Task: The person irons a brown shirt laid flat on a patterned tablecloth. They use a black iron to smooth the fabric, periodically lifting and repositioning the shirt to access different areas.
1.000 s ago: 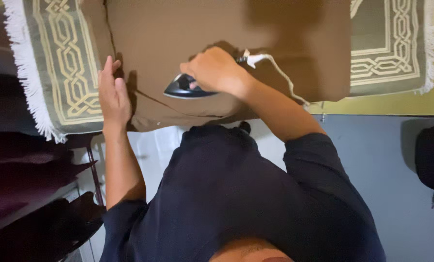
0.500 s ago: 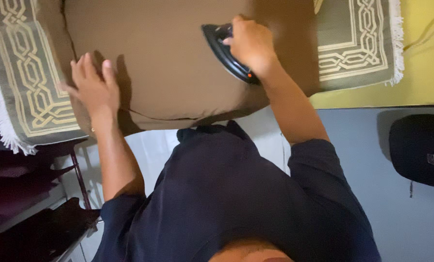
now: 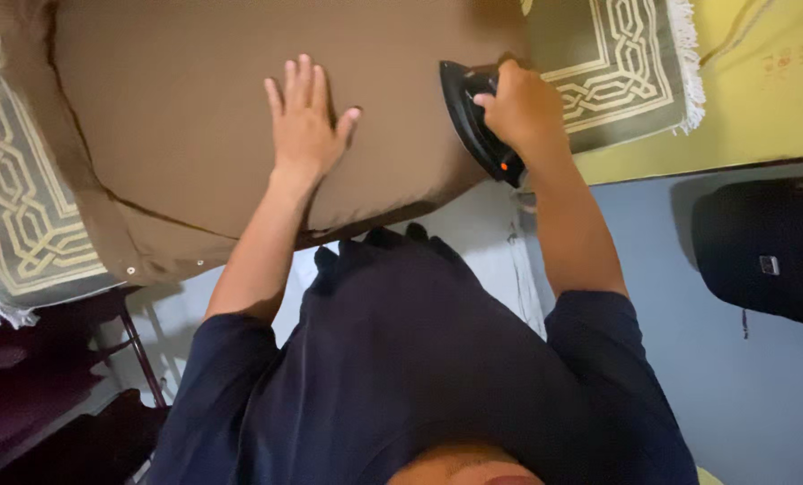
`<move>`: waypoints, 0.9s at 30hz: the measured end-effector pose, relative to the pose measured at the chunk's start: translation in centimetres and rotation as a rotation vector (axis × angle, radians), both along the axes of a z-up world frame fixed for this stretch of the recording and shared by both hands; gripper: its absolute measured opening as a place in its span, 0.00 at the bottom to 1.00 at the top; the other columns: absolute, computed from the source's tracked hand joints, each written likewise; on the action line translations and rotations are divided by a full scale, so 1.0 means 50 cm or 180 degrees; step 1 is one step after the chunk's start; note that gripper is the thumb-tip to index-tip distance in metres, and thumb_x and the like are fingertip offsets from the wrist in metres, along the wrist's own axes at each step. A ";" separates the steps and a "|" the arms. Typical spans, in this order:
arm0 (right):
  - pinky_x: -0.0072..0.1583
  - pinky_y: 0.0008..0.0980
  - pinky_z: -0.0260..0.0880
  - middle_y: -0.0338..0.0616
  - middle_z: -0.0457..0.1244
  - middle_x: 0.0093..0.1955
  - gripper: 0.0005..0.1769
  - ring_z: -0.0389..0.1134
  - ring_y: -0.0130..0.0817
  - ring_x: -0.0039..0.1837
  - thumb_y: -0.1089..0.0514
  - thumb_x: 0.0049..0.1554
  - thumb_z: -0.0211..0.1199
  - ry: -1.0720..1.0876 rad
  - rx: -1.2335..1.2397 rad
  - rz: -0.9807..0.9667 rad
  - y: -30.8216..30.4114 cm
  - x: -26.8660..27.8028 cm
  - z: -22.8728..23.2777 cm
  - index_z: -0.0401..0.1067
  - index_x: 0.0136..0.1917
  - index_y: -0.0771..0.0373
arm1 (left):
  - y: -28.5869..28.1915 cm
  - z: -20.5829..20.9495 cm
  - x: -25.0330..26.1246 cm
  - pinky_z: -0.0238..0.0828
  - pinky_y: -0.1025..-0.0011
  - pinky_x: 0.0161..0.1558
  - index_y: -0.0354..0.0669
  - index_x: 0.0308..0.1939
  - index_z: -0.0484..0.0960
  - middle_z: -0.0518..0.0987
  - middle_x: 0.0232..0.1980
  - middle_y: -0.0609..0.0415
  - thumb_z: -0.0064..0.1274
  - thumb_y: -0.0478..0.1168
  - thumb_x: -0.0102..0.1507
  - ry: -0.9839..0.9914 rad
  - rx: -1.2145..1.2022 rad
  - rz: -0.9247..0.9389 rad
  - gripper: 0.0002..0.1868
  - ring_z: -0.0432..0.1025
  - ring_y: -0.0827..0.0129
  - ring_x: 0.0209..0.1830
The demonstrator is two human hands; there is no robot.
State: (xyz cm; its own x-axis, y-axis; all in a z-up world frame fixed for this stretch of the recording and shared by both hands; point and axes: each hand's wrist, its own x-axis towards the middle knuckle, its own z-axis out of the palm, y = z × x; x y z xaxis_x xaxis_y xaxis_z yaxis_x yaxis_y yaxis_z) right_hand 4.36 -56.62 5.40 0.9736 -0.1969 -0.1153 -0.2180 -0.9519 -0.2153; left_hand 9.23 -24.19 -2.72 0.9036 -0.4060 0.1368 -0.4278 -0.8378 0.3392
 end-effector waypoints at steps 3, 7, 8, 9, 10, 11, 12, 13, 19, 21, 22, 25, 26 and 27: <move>0.54 0.57 0.67 0.65 0.68 0.49 0.25 0.69 0.65 0.54 0.45 0.58 0.72 0.0106 0.0017 -0.0231 -0.033 -0.006 -0.008 0.70 0.52 0.69 | -0.063 0.008 -0.018 0.30 0.38 0.76 0.23 0.77 0.59 0.53 0.81 0.31 0.43 0.66 0.71 -0.0056 0.0120 -0.0222 0.48 0.42 0.42 0.83; 0.54 0.57 0.67 0.63 0.68 0.50 0.24 0.69 0.65 0.55 0.46 0.57 0.73 -0.0169 -0.0094 -0.0265 -0.098 0.054 -0.051 0.71 0.52 0.68 | -0.089 0.023 -0.048 0.30 0.38 0.77 0.25 0.78 0.58 0.53 0.82 0.34 0.40 0.68 0.70 -0.0072 0.0200 -0.0305 0.50 0.42 0.45 0.83; 0.54 0.57 0.67 0.64 0.68 0.50 0.24 0.69 0.65 0.54 0.46 0.58 0.73 -0.0245 -0.0120 -0.0274 -0.116 0.076 -0.065 0.71 0.52 0.69 | -0.091 0.025 -0.052 0.30 0.38 0.78 0.26 0.78 0.58 0.53 0.83 0.36 0.40 0.68 0.71 -0.0070 0.0207 -0.0308 0.49 0.42 0.46 0.84; 0.55 0.57 0.67 0.65 0.68 0.50 0.25 0.69 0.66 0.54 0.45 0.59 0.73 -0.0322 -0.0146 -0.0284 -0.133 0.098 -0.078 0.71 0.52 0.70 | -0.091 0.025 -0.054 0.30 0.38 0.78 0.26 0.78 0.57 0.52 0.83 0.36 0.39 0.68 0.71 -0.0044 0.0227 -0.0303 0.49 0.42 0.47 0.84; 0.55 0.57 0.67 0.65 0.68 0.50 0.25 0.69 0.67 0.54 0.45 0.59 0.72 -0.0397 -0.0180 -0.0293 -0.148 0.113 -0.088 0.70 0.52 0.70 | -0.090 0.025 -0.055 0.30 0.39 0.78 0.27 0.78 0.57 0.52 0.83 0.36 0.39 0.68 0.71 -0.0015 0.0238 -0.0298 0.49 0.42 0.47 0.84; 0.55 0.57 0.67 0.66 0.68 0.50 0.26 0.69 0.66 0.54 0.45 0.59 0.73 -0.0459 -0.0175 -0.0267 -0.159 0.121 -0.095 0.71 0.52 0.70 | -0.089 0.023 -0.056 0.30 0.39 0.78 0.27 0.78 0.57 0.52 0.83 0.37 0.39 0.68 0.70 0.0013 0.0249 -0.0293 0.49 0.42 0.47 0.84; 0.55 0.57 0.67 0.66 0.68 0.50 0.26 0.69 0.66 0.54 0.45 0.59 0.73 -0.0517 -0.0175 -0.0247 -0.171 0.126 -0.096 0.71 0.53 0.71 | -0.092 0.019 -0.056 0.30 0.39 0.78 0.27 0.78 0.57 0.52 0.83 0.37 0.39 0.68 0.71 -0.0021 0.0245 -0.0280 0.48 0.42 0.47 0.84; 0.55 0.57 0.68 0.66 0.68 0.50 0.26 0.69 0.66 0.54 0.44 0.59 0.73 -0.0576 -0.0176 -0.0226 -0.178 0.129 -0.094 0.71 0.53 0.71 | -0.096 0.015 -0.057 0.30 0.39 0.78 0.27 0.78 0.57 0.52 0.83 0.36 0.40 0.67 0.71 -0.0055 0.0241 -0.0267 0.48 0.42 0.47 0.84; 0.55 0.59 0.67 0.67 0.67 0.51 0.29 0.69 0.67 0.54 0.41 0.58 0.69 -0.0006 -0.0123 -0.0428 -0.183 -0.007 -0.046 0.69 0.55 0.69 | -0.177 -0.001 -0.080 0.30 0.41 0.78 0.28 0.77 0.58 0.53 0.82 0.36 0.40 0.63 0.70 -0.0061 0.0355 -0.0555 0.45 0.42 0.47 0.84; 0.54 0.59 0.67 0.67 0.68 0.50 0.29 0.69 0.67 0.54 0.42 0.59 0.68 0.0128 -0.0106 -0.0410 -0.189 -0.049 -0.024 0.68 0.57 0.70 | -0.217 0.003 -0.092 0.31 0.42 0.78 0.28 0.77 0.59 0.55 0.81 0.37 0.42 0.61 0.70 -0.0059 0.0269 -0.0720 0.43 0.44 0.48 0.83; 0.54 0.59 0.68 0.66 0.68 0.50 0.28 0.69 0.66 0.54 0.42 0.59 0.68 0.0119 -0.0098 -0.0419 -0.191 -0.052 -0.017 0.69 0.56 0.69 | -0.235 0.005 -0.099 0.32 0.42 0.77 0.28 0.76 0.61 0.56 0.80 0.37 0.44 0.59 0.69 -0.0103 0.0234 -0.0808 0.42 0.45 0.48 0.82; 0.54 0.58 0.68 0.64 0.68 0.49 0.26 0.70 0.65 0.54 0.43 0.59 0.69 0.0138 -0.0086 -0.0425 -0.187 -0.044 -0.014 0.70 0.55 0.68 | -0.278 0.012 -0.118 0.37 0.44 0.79 0.31 0.71 0.68 0.64 0.76 0.40 0.49 0.53 0.68 -0.0169 -0.0125 -0.1070 0.35 0.52 0.50 0.81; 0.54 0.57 0.68 0.64 0.68 0.49 0.26 0.70 0.64 0.54 0.42 0.59 0.69 0.0144 -0.0093 -0.0419 -0.188 -0.020 -0.016 0.70 0.54 0.68 | -0.287 0.015 -0.117 0.40 0.44 0.80 0.33 0.70 0.71 0.67 0.75 0.42 0.51 0.50 0.67 -0.0198 -0.0284 -0.1151 0.32 0.54 0.51 0.80; 0.54 0.57 0.69 0.64 0.68 0.49 0.26 0.70 0.64 0.54 0.42 0.59 0.70 0.0151 -0.0101 -0.0412 -0.190 0.006 -0.020 0.70 0.53 0.68 | -0.293 0.018 -0.117 0.42 0.45 0.79 0.34 0.68 0.73 0.69 0.73 0.43 0.53 0.49 0.67 -0.0231 -0.0403 -0.1205 0.29 0.56 0.52 0.79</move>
